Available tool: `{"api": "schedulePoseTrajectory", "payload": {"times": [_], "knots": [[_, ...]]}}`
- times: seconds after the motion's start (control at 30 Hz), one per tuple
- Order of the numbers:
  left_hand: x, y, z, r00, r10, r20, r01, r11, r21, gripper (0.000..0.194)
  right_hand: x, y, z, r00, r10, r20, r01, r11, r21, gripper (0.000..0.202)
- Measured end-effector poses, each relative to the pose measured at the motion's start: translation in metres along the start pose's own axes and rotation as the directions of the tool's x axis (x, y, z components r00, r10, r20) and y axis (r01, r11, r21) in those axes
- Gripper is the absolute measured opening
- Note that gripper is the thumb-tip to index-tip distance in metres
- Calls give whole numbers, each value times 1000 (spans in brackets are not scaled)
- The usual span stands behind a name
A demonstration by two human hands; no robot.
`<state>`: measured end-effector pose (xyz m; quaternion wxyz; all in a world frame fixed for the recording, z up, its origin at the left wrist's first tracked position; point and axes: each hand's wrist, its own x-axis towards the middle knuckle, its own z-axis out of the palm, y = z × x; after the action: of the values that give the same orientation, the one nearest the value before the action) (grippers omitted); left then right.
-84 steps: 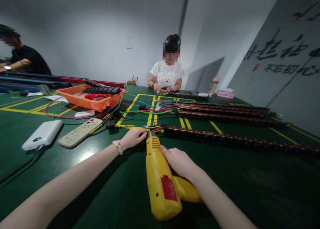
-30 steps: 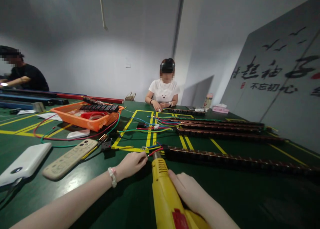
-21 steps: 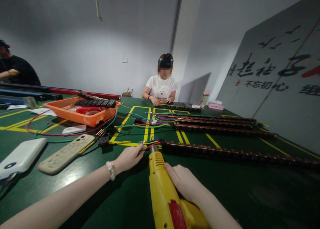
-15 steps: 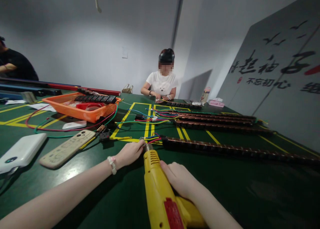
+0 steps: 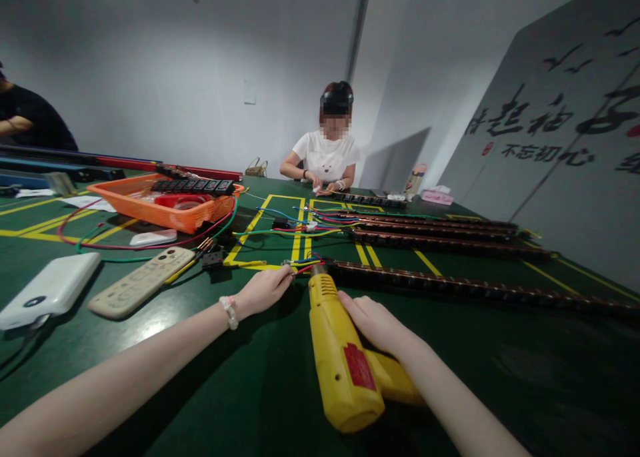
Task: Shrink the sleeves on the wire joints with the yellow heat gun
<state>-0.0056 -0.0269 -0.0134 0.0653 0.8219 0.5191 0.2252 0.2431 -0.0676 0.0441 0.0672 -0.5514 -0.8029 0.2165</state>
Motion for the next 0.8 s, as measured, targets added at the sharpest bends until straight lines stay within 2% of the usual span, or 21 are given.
{"api": "schedulePoseTrajectory", "payload": {"times": [0.17,0.37,0.47,0.57,0.67,0.8], "knots": [[-1,1,-2,1000,10,9,-10,1000,-19,30,2,14,-6,1000,1,-21,-2,1000,-28,70],[0,2,-5,1000,5,-8,-6,996,-87,38,2,17,-3,998,44,-41,-44,999,-15,67],[4,1,-4,997,-75,-21,70,980,-189,49,2,18,-1,998,49,-44,-48,999,26,65],[10,-2,-1,983,-182,13,178,941,-288,57,3,16,0,999,31,-28,-29,998,49,64],[14,-5,2,974,-228,0,218,928,-303,54,6,7,4,1000,6,-1,-6,999,44,66],[17,-9,9,966,-222,-128,170,929,-328,33,8,-8,10,999,-24,26,23,999,32,67]]}}
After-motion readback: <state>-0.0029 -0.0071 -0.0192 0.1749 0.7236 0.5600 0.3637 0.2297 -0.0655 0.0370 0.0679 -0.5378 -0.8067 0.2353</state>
